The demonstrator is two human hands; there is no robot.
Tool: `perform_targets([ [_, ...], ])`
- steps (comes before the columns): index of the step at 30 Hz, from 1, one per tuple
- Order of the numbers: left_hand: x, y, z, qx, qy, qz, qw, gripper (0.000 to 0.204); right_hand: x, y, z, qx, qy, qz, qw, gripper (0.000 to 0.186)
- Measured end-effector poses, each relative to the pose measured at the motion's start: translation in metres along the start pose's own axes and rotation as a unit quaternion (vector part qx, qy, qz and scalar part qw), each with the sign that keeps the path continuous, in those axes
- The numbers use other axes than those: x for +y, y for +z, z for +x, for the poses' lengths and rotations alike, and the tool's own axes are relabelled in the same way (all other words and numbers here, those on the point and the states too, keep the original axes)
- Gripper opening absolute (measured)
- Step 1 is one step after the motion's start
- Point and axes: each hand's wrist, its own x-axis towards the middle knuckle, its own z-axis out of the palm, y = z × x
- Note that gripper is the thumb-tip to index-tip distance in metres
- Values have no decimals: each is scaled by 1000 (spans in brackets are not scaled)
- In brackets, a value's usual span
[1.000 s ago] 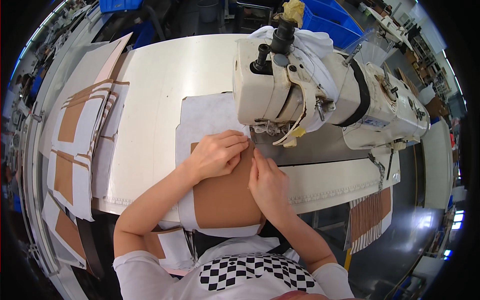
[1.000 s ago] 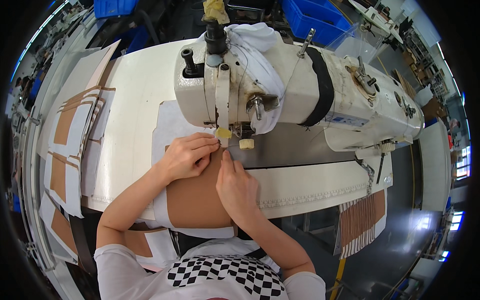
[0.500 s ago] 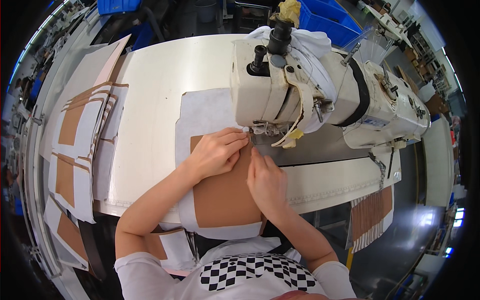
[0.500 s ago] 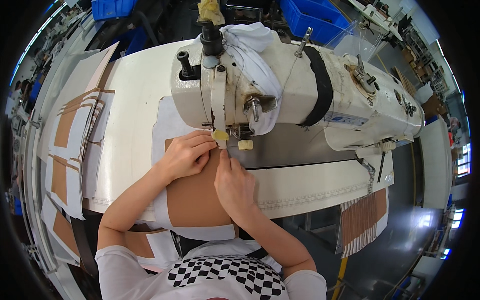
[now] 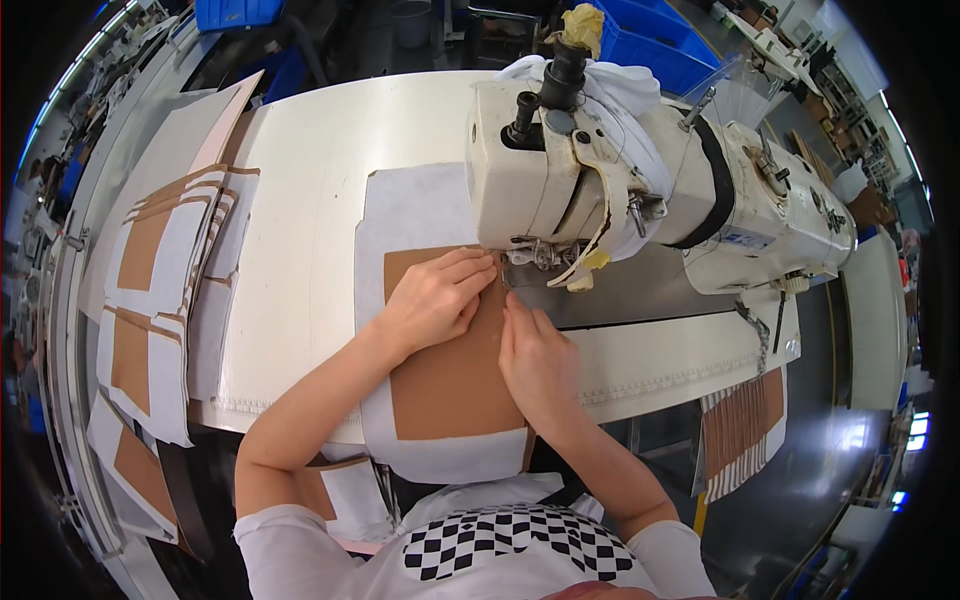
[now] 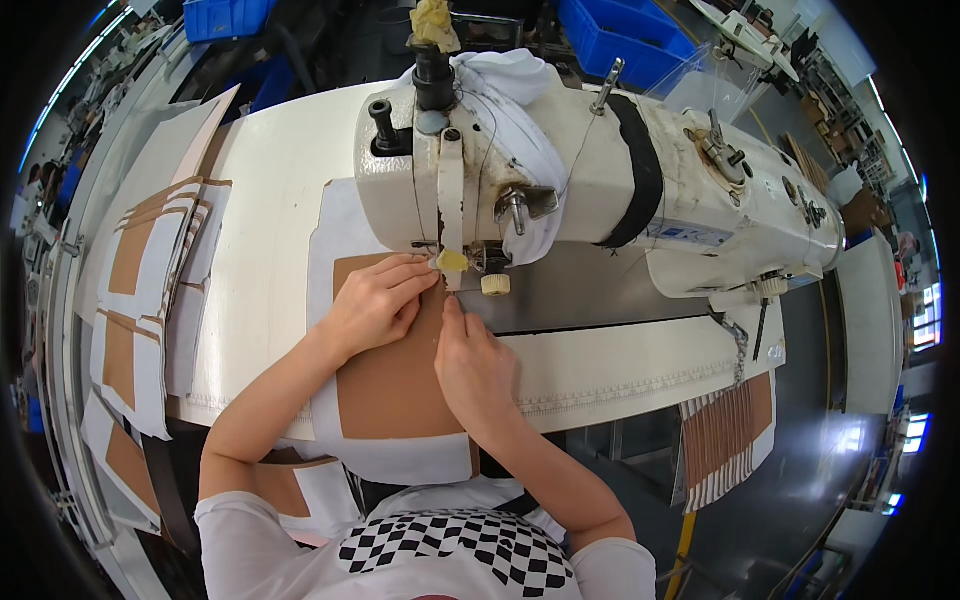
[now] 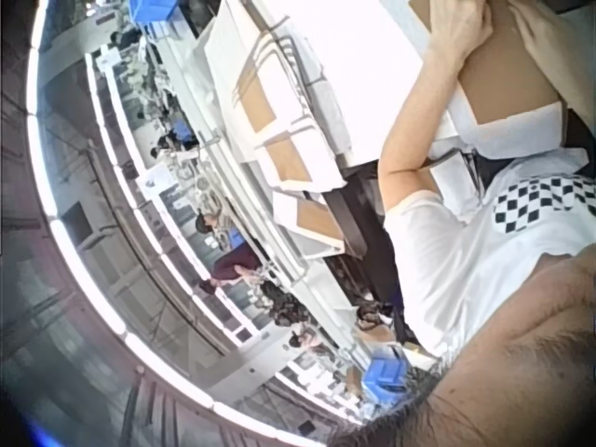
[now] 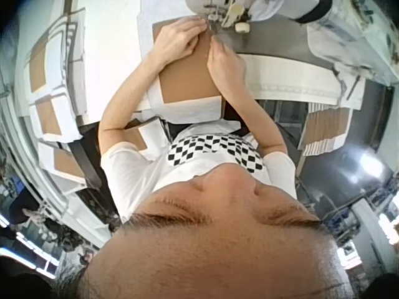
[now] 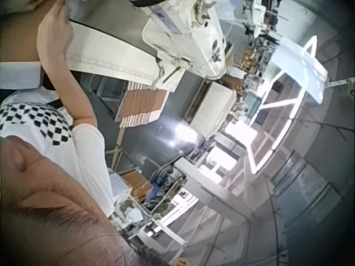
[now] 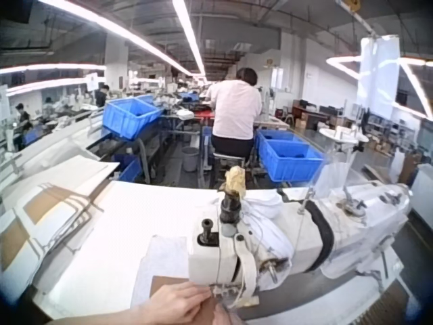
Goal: The person sews pieces of leather together using an industrial sewing machine.
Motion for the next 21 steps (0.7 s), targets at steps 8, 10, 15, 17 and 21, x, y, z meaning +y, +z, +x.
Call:
perform_targets([
  [8,5,-2,-5,-12,2,-8,1000,30,1,-5,-7,3,23,38,999,17],
  [10,4,0,-3,-9,0,-3,1000,28,1,-5,-6,2,13,23,1000,17],
  [15,2,0,5,-2,-4,30,1000,26,4,2,5,18,-15,-9,1000,17],
  [17,0,0,3,1,10,27,1000,26,2,1,5,24,-4,19,1000,18],
  [21,5,0,-5,-7,8,-9,1000,27,3,-4,-9,-2,1,27,1000,25],
])
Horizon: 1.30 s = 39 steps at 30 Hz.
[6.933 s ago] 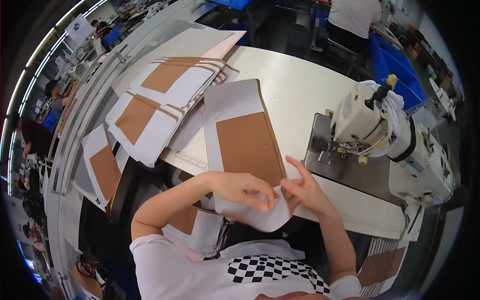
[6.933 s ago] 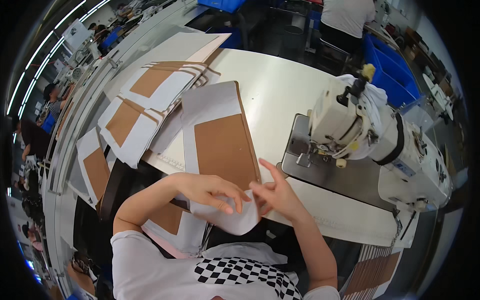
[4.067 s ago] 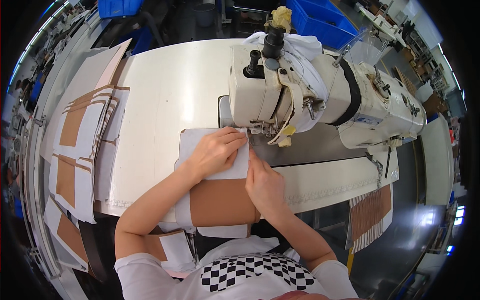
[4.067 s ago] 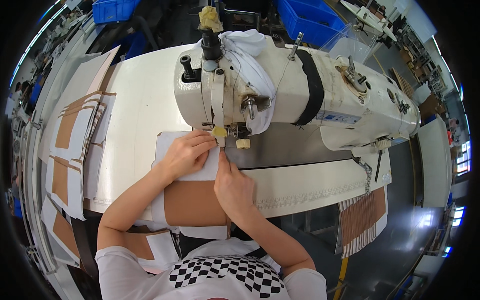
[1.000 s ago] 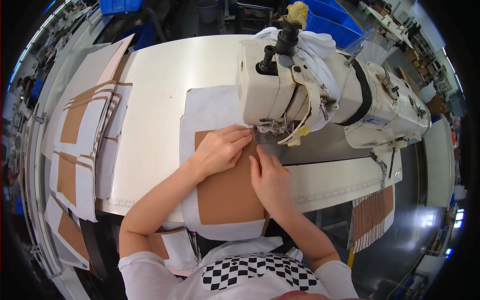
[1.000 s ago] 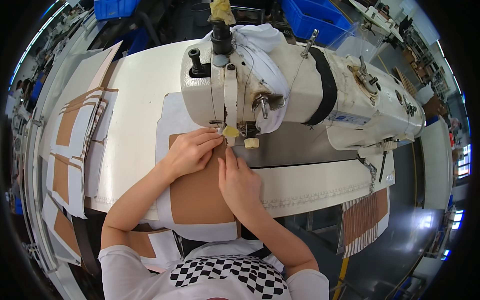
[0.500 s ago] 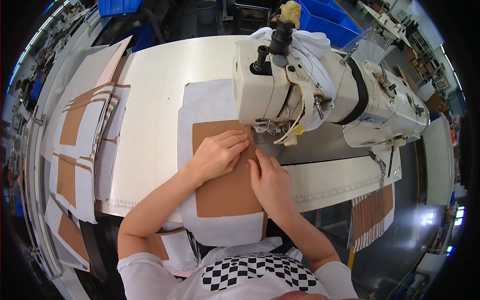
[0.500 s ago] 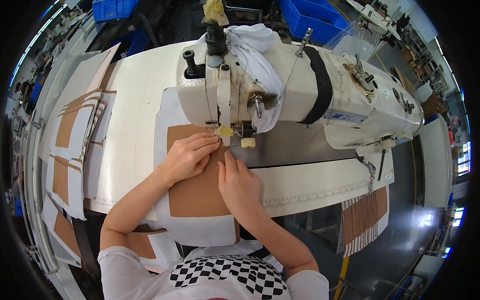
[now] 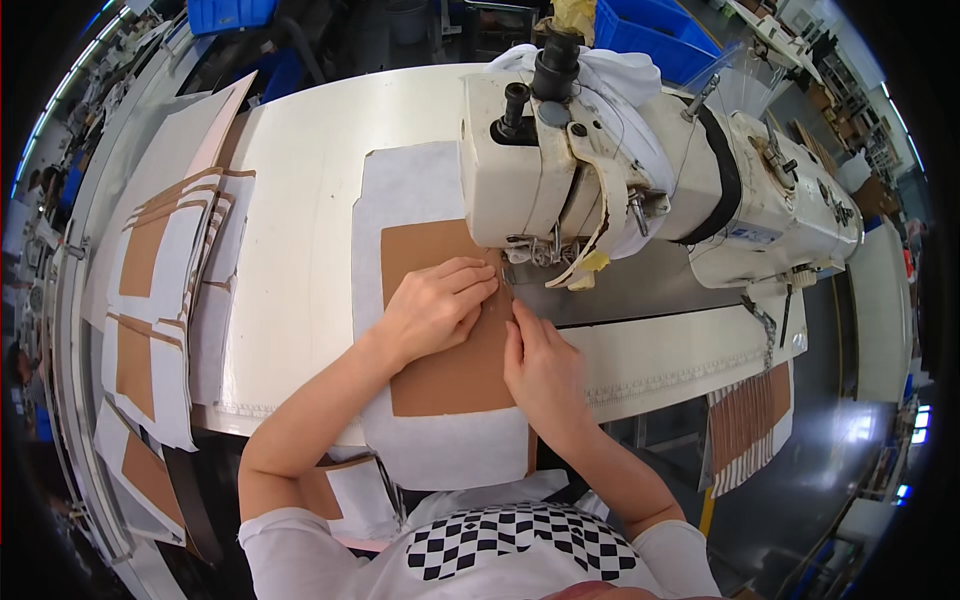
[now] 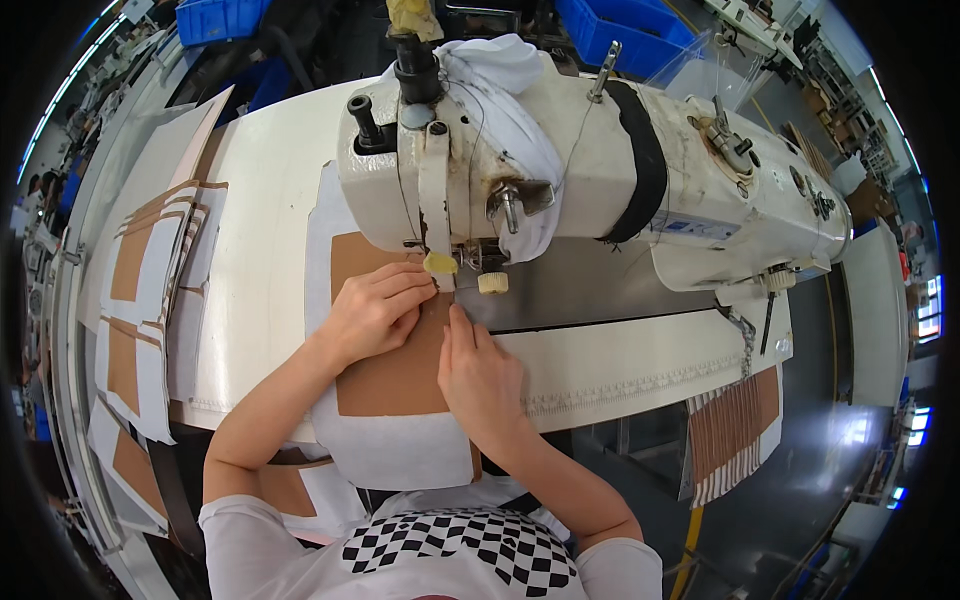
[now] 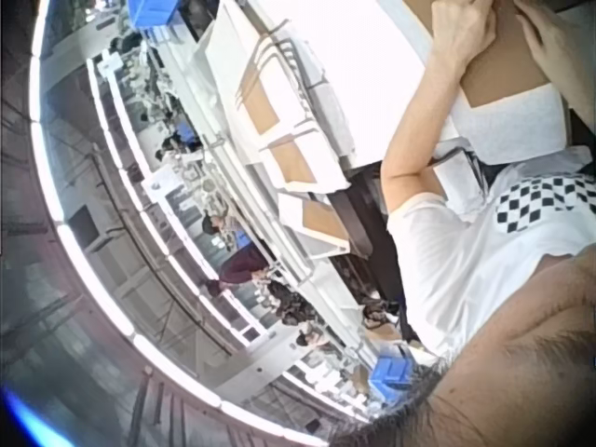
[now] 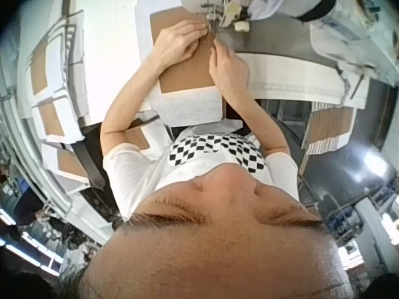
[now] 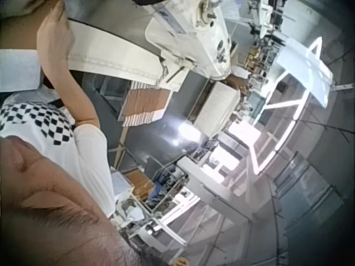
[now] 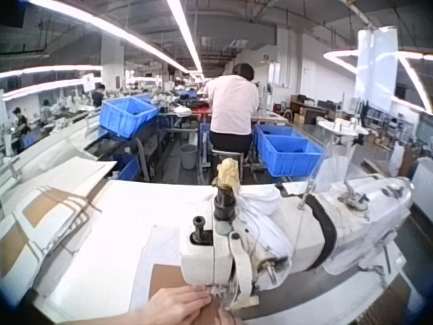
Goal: The person sews pieces of leather together using an industrial sewing machine.
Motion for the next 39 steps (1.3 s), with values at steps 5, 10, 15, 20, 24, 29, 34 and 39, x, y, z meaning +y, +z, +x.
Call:
perform_targets([
  [5,-1,0,5,17,-1,22,1000,26,0,2,5,-7,-1,-24,1000,19],
  [10,-1,-1,4,9,-5,19,1000,27,2,5,10,16,-26,-23,999,25],
  [15,2,-2,2,-6,2,1,1000,29,3,3,1,3,-4,-13,1000,30],
  [20,-2,1,5,15,-8,14,1000,29,0,4,9,-17,-3,-48,999,22],
  [24,-1,1,5,19,-14,29,999,28,-1,5,12,-7,-5,-54,999,23],
  [29,-1,2,1,8,-8,13,1000,28,-1,-4,0,-31,1,-38,999,26],
  [34,-2,1,6,15,-11,25,1000,27,-1,4,8,-12,-10,-55,998,25],
  [39,-1,0,6,12,-18,31,999,27,1,4,11,6,-39,-63,997,30],
])
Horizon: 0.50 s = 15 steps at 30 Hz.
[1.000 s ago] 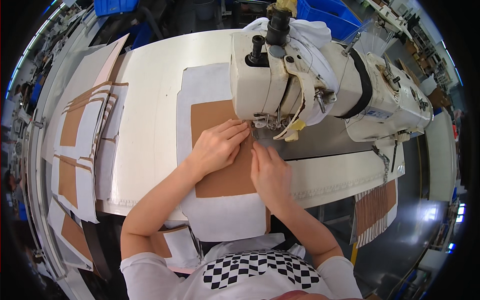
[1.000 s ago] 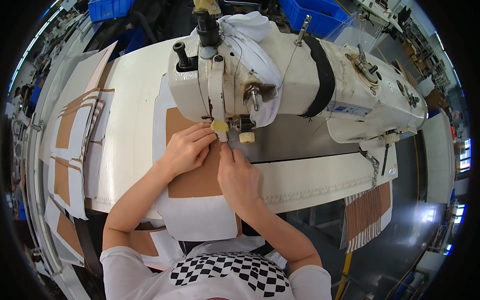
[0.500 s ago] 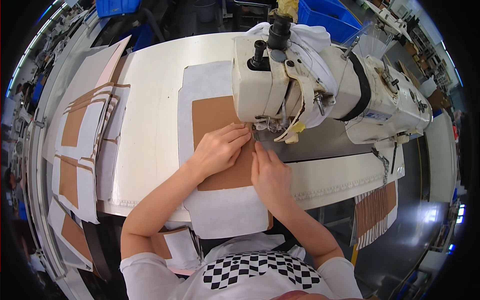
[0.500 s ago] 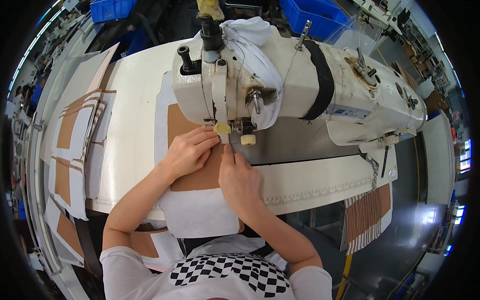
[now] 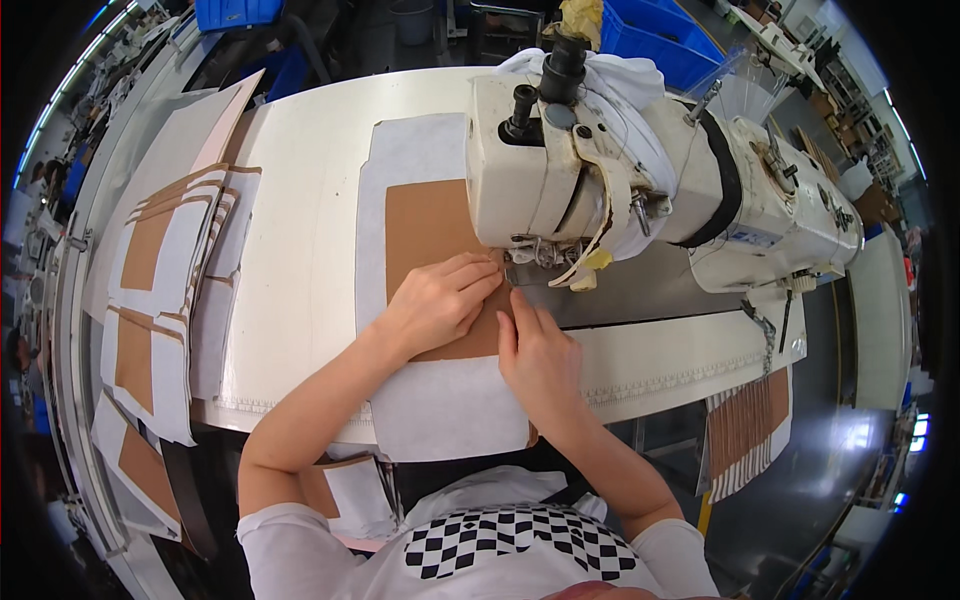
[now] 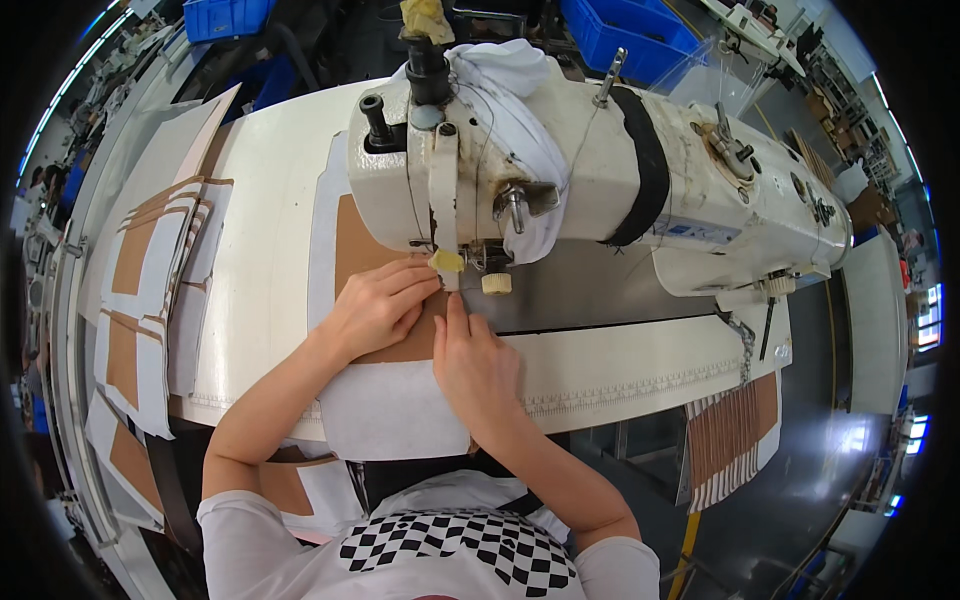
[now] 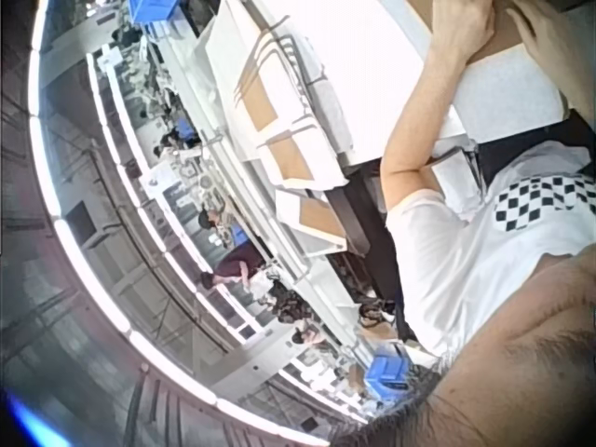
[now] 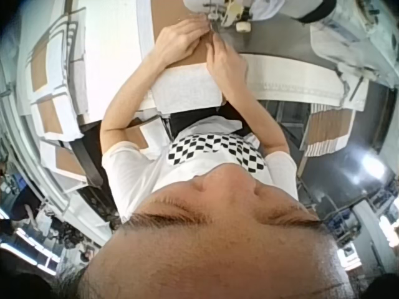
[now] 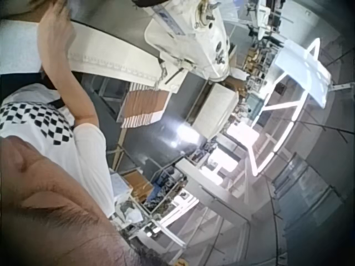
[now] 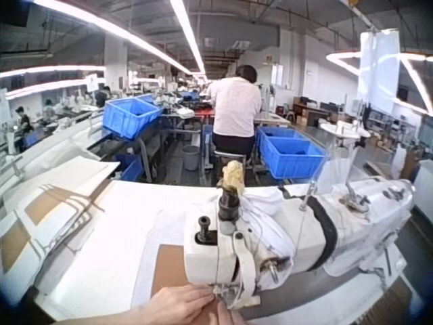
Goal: The person sews pieces of leather together using an industrial sewing machine.
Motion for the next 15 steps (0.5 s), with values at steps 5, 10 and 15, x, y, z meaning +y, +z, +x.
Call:
perform_targets([
  [5,2,-1,-6,-14,29,-20,999,29,-6,-4,-10,-12,58,45,997,23],
  [10,-4,-1,1,-1,24,-15,1000,27,0,5,-7,12,42,41,998,25],
  [15,-2,-2,2,-17,0,2,1000,25,-5,1,-1,1,66,43,997,22],
])
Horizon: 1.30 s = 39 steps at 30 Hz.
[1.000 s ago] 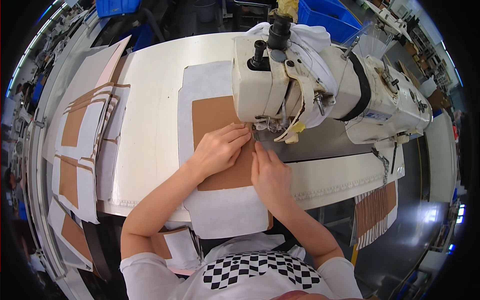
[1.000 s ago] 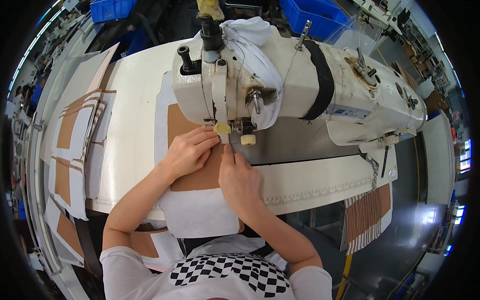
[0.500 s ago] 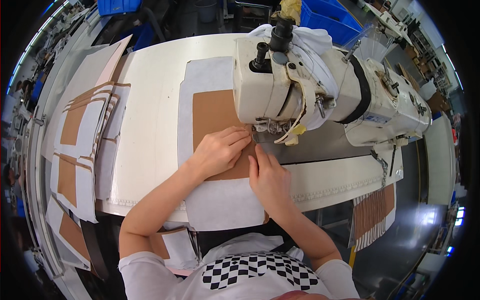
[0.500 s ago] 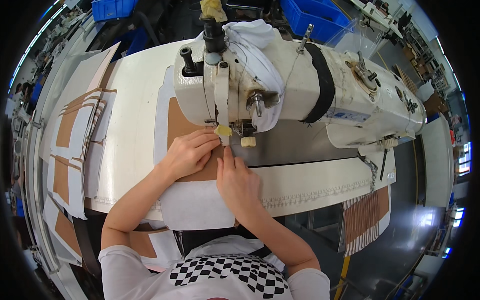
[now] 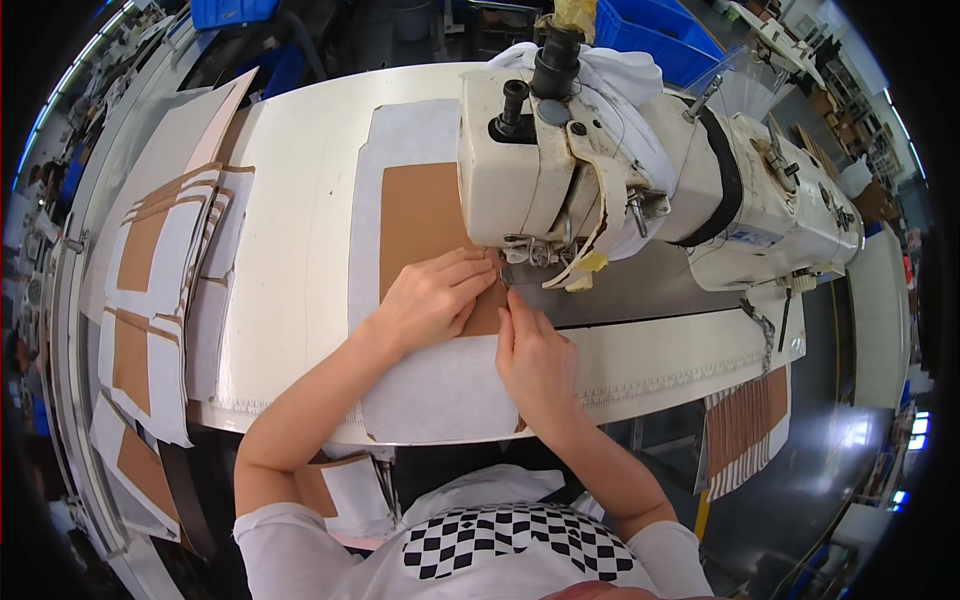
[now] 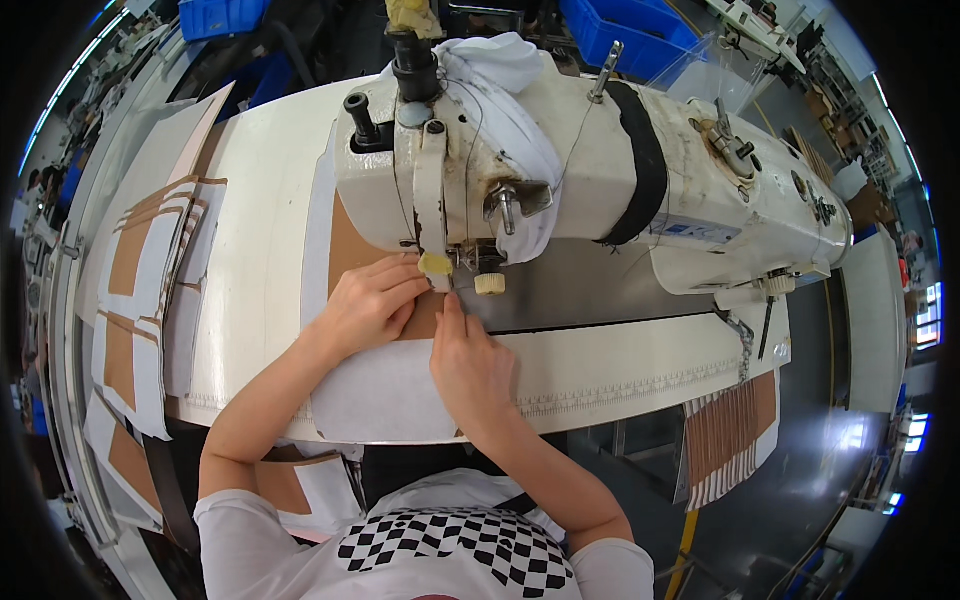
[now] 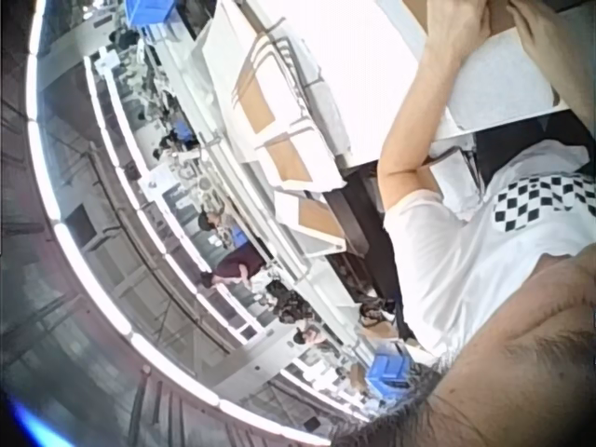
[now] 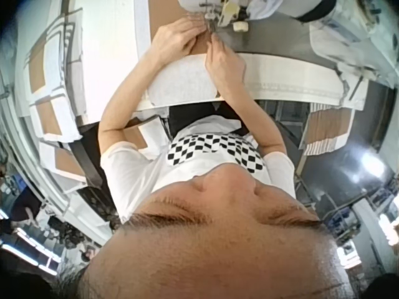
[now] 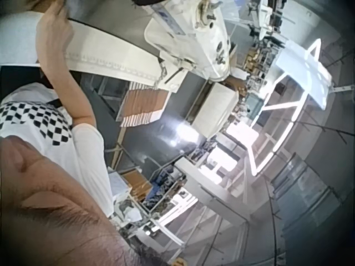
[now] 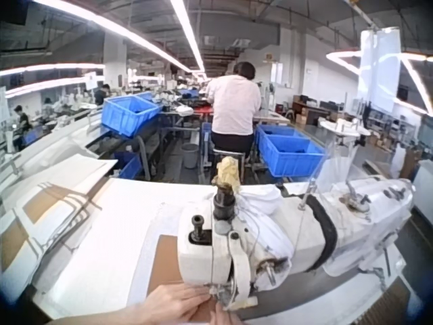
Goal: The person sews pieces of leather together using an industrial sewing machine.
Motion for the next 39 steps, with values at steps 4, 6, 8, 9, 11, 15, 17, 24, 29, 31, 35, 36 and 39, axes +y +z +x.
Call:
perform_targets([
  [4,3,1,-6,10,22,-19,1000,24,0,-1,-5,-11,-7,-4,1000,22],
  [6,2,1,-4,7,19,-15,1000,24,1,0,-4,-11,-17,-5,1000,22],
  [8,1,4,-3,19,16,-40,999,29,1,2,0,-6,-32,-30,999,22],
  [9,1,4,-1,20,16,-39,999,29,2,3,1,-6,-33,-30,999,22],
  [11,0,4,0,25,2,-22,999,31,2,5,4,10,-34,-25,999,22],
  [15,-1,5,-6,11,27,-36,999,32,-2,-4,-4,-5,-18,-7,1000,21],
  [17,2,3,-6,13,18,-33,999,32,4,-1,-9,24,-63,-24,997,29],
  [24,1,1,0,22,-2,-20,1000,31,3,2,0,-1,-35,-32,999,21],
  [29,2,3,-8,3,21,-32,999,29,4,-4,-2,2,-22,17,1000,23],
  [31,4,2,-4,5,12,-36,999,29,5,-4,-1,-6,-27,6,1000,23],
  [35,3,2,-2,10,-2,-49,999,30,5,-1,2,-14,-51,-34,998,23],
  [36,2,3,-1,10,-1,-48,999,30,4,0,2,-14,-51,-34,998,23],
  [39,2,5,0,23,1,-48,999,29,3,2,1,4,-21,-13,1000,17],
])
